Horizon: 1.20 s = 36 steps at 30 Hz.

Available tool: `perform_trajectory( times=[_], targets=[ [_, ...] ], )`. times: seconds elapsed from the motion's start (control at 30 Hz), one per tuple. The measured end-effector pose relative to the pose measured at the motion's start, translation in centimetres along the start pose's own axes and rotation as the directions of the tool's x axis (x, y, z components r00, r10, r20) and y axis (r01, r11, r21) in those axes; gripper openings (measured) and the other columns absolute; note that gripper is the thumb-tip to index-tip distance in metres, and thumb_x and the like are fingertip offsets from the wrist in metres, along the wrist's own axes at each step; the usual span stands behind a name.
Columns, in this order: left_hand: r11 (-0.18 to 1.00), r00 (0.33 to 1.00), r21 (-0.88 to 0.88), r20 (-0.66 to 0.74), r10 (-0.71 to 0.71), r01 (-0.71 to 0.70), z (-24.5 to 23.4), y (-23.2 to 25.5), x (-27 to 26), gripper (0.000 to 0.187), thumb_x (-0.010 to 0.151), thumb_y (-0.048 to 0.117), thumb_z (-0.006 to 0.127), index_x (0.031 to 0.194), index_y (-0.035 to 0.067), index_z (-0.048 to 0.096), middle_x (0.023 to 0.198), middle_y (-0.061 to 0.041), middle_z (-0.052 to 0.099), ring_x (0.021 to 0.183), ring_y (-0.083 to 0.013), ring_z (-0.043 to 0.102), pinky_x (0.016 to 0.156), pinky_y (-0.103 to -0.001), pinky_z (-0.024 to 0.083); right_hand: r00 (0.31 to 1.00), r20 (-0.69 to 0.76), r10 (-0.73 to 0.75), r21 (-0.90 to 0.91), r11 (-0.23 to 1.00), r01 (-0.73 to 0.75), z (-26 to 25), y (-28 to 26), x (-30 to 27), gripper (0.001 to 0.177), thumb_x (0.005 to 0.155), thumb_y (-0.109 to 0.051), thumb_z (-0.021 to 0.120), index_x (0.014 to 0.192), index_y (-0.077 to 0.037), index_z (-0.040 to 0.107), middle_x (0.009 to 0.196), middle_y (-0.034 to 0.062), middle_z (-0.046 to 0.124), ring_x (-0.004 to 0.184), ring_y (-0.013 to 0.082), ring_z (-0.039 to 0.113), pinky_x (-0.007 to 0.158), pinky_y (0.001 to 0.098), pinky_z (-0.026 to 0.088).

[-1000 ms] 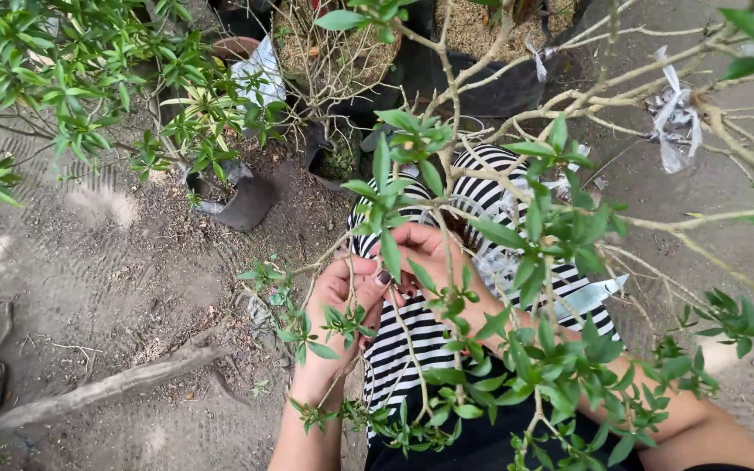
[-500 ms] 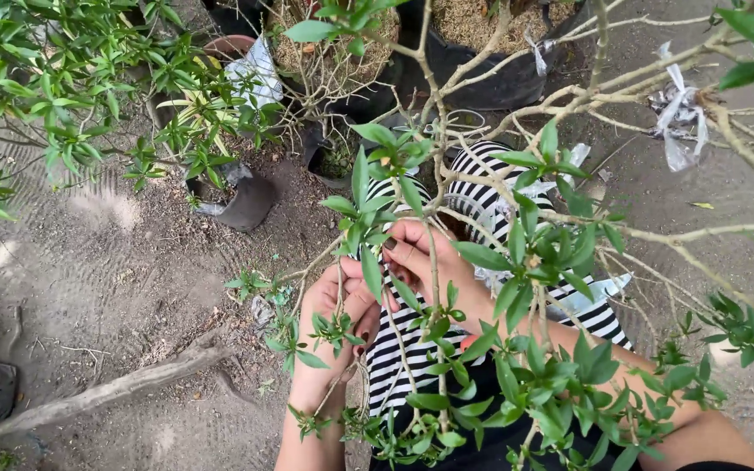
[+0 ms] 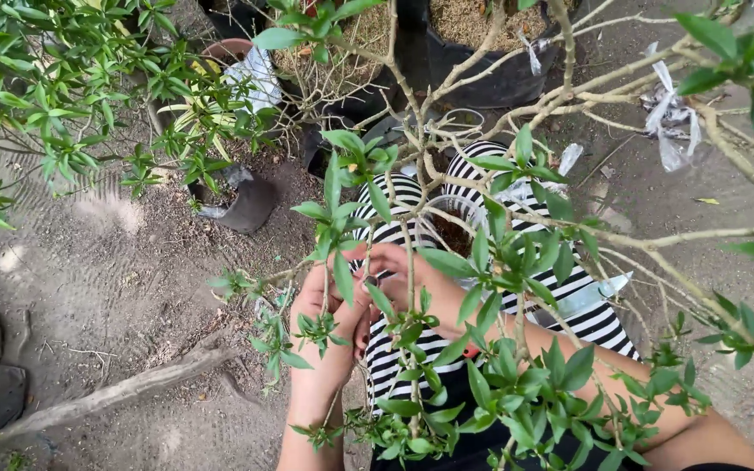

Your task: Performing air layering on a plant branch by cutting the bark, applying a soil-filled plastic wrap, and securing it with ties.

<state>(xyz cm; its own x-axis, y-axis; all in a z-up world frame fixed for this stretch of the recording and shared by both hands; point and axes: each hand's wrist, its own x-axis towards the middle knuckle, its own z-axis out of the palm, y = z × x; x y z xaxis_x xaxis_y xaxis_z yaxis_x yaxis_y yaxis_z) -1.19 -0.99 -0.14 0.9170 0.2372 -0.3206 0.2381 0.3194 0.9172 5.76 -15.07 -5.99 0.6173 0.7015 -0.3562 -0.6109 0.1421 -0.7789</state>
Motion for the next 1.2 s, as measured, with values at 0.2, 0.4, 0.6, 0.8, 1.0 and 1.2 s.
perform_trajectory(
  times=[0.2,0.4,0.6,0.8,1.0,1.2],
  targets=[
    [0.983,0.999,0.18,-0.036,0.031,-0.024,-0.2,-1.0,-0.2,0.038,0.093,0.006,0.063,0.129,-0.003,0.07,0.06,0.001,0.057,0.043,-0.0046,0.043,0.036,-0.019,0.031,0.956,-0.241,-0.167,0.164,0.964,0.209,-1.5,0.7,0.6,0.026,0.101,-0.028,0.059,0.106,-0.003,0.067,0.088,0.0087,0.068,0.061,0.0117,0.058,0.056,0.025,0.047],
    [0.997,0.999,0.07,-0.013,0.029,-0.028,0.0,-1.5,-0.1,0.049,0.091,0.004,0.065,0.137,-0.001,0.049,0.077,-0.007,0.064,0.042,-0.0065,0.046,0.032,-0.019,0.033,0.969,-0.237,-0.064,0.248,0.961,0.124,-1.1,0.0,0.5,0.03,0.087,-0.01,0.072,0.115,-0.003,0.062,0.092,0.0031,0.067,0.06,0.0036,0.05,0.046,0.0192,0.038],
    [0.997,1.0,0.069,-0.017,0.019,-0.018,0.0,-1.9,-0.3,0.033,0.093,0.003,0.066,0.122,-0.003,0.05,0.073,-0.004,0.06,0.044,-0.006,0.048,0.034,-0.019,0.036,0.961,-0.277,-0.006,0.162,0.985,0.053,1.1,-2.1,-0.3,0.009,0.093,-0.014,0.064,0.09,-0.006,0.068,0.062,-0.0046,0.053,0.052,0.0022,0.042,0.046,0.0185,0.029],
    [0.999,1.0,-0.021,0.012,0.028,-0.028,-0.3,-2.1,0.0,0.043,0.089,-0.003,0.068,0.128,0.0,0.048,0.074,-0.007,0.064,0.042,-0.0044,0.045,0.032,-0.016,0.031,0.966,-0.244,-0.083,0.269,0.951,0.15,-0.9,0.6,1.4,0.016,0.098,-0.015,0.064,0.1,-0.001,0.069,0.067,0.0019,0.059,0.052,0.0054,0.045,0.045,0.0191,0.033],
    [0.997,1.0,-0.076,0.01,0.005,-0.004,-0.2,-1.4,0.2,0.05,0.087,-0.003,0.07,0.132,0.0,0.047,0.072,-0.007,0.064,0.041,-0.0051,0.046,0.031,-0.016,0.031,0.971,-0.201,-0.132,0.166,0.972,0.167,-0.9,0.6,0.3,0.012,0.091,-0.013,0.069,0.1,-0.005,0.07,0.074,-0.0013,0.059,0.062,0.0054,0.049,0.052,0.0198,0.034],
    [0.999,1.0,-0.04,-0.029,0.007,-0.009,0.1,-1.7,0.1,0.058,0.087,-0.003,0.066,0.143,-0.002,0.048,0.076,-0.009,0.068,0.042,-0.0039,0.047,0.032,-0.015,0.031,0.959,-0.231,-0.161,0.119,0.974,0.192,-1.7,1.5,0.5,0.01,0.095,-0.008,0.068,0.103,-0.004,0.071,0.075,-0.0011,0.063,0.059,0.0049,0.049,0.051,0.0195,0.036]
  ],
)
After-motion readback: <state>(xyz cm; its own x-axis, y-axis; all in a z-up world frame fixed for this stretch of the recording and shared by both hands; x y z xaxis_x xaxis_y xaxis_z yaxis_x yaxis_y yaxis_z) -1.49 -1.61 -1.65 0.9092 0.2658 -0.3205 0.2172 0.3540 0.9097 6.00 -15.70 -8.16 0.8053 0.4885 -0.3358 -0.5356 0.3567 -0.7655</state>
